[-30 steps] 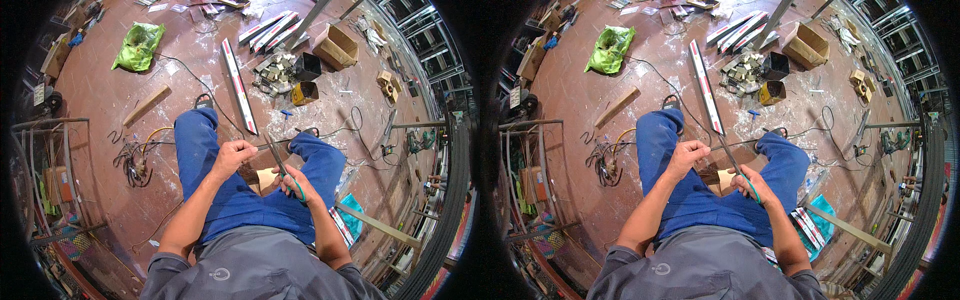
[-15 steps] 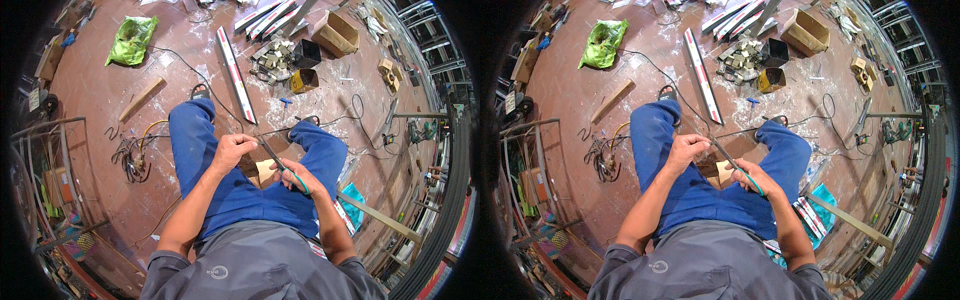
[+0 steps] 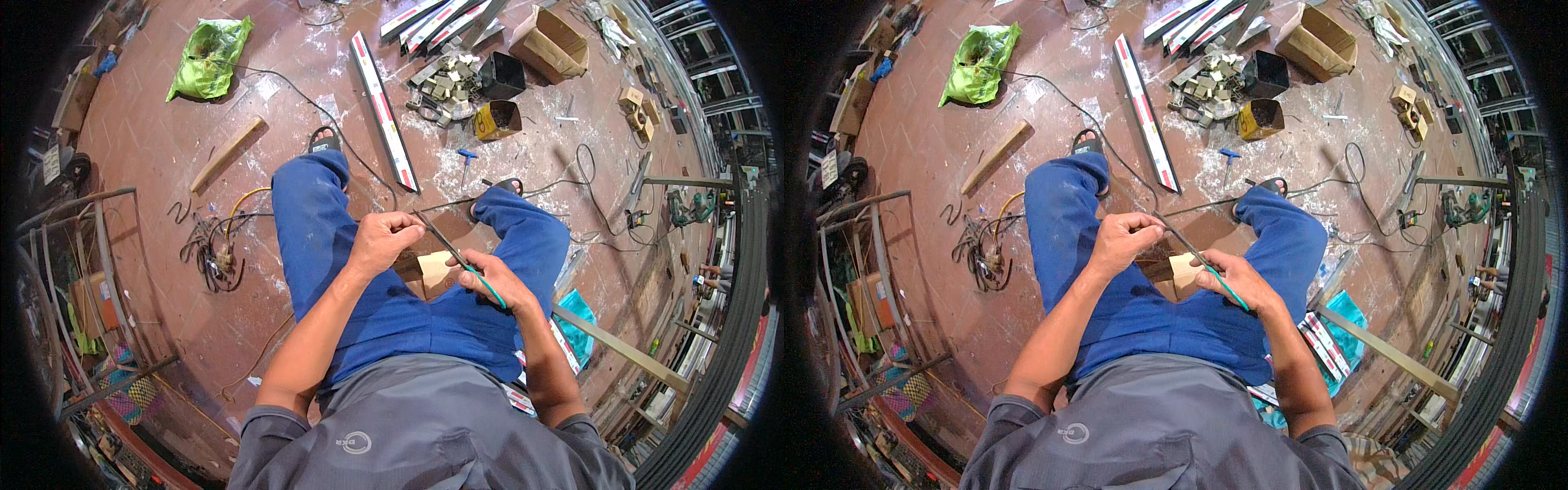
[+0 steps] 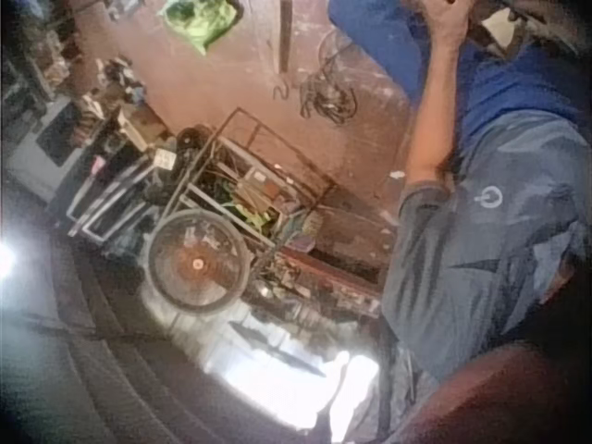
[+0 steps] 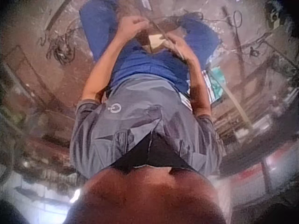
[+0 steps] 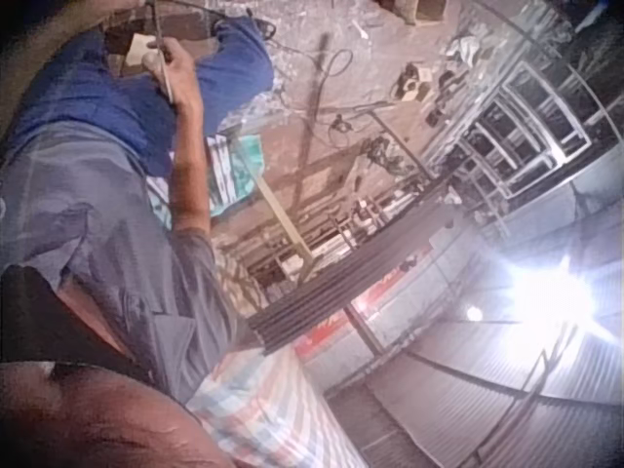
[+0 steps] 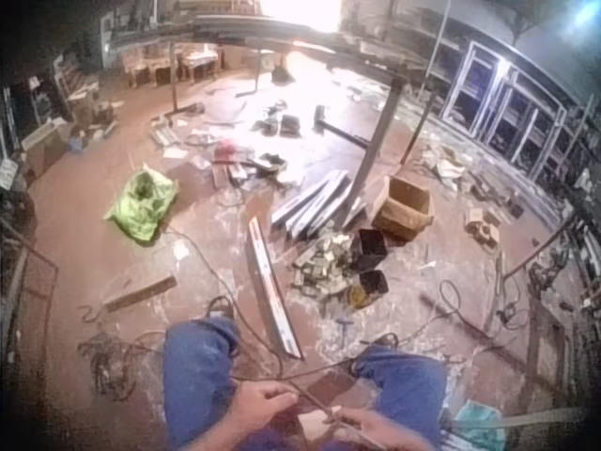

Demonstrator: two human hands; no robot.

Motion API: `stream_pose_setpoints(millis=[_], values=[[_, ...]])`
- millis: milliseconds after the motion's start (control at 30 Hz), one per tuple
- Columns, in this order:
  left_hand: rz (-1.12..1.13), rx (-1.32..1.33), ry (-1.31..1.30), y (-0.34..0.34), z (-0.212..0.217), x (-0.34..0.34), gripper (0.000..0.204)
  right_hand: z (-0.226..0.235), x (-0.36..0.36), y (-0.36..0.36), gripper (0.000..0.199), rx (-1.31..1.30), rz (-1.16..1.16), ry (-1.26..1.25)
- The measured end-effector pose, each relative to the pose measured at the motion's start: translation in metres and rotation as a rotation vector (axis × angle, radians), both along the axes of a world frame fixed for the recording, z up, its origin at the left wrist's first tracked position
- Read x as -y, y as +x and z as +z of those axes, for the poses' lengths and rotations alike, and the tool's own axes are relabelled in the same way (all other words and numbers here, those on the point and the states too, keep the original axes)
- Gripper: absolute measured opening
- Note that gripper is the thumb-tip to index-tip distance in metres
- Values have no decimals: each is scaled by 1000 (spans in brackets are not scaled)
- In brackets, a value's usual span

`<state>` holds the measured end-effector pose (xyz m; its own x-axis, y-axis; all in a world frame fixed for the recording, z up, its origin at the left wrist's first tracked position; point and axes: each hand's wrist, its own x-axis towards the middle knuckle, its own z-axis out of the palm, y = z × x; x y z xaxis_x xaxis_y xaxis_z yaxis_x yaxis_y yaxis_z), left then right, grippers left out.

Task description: The person sits on the floor in a workshop and assembles an aluminum profile by inserting a rubber seal and a wire. They use shears to cut the wire and a small wooden block to assist with insertion.

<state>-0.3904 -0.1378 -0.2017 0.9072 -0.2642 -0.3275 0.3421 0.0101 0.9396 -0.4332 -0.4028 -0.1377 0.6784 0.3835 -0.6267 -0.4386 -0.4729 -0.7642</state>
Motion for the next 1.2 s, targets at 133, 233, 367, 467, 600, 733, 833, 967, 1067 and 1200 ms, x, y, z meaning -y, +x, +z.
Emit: stream_pose_setpoints(millis=[133, 233, 367, 467, 600, 733, 833, 967, 1067, 1200], values=[[-6, 5, 13, 1, 7, 0, 16, 1, -1, 1, 88, 11, 15, -40], [-11, 12, 35, 1, 6, 0, 16, 0, 0, 1, 87, 20, 26, -46], [-10, 2, 66, -1, 2, 1, 16, -3, 2, -1, 86, 41, 36, -45], [-17, -6, 69, 0, 5, 1, 16, -1, 2, 0, 86, 24, 47, -48], [-36, 28, 86, -1, 1, 0, 17, 2, 1, 0, 83, 34, 55, -73], [-57, 61, 118, -1, 4, 1, 18, -3, 5, -2, 81, 50, 50, -64], [-58, 76, 119, -1, 3, 1, 18, -2, 4, -2, 79, 14, 31, -52], [-66, 120, 163, 0, 7, 1, 19, -6, 6, -2, 80, -18, -1, -24], [-54, 112, 149, 0, 5, 2, 20, -7, 6, -2, 82, -55, -20, -17], [-77, 51, 189, 2, 5, 1, 19, -13, 6, -1, 84, -31, -28, -4]])
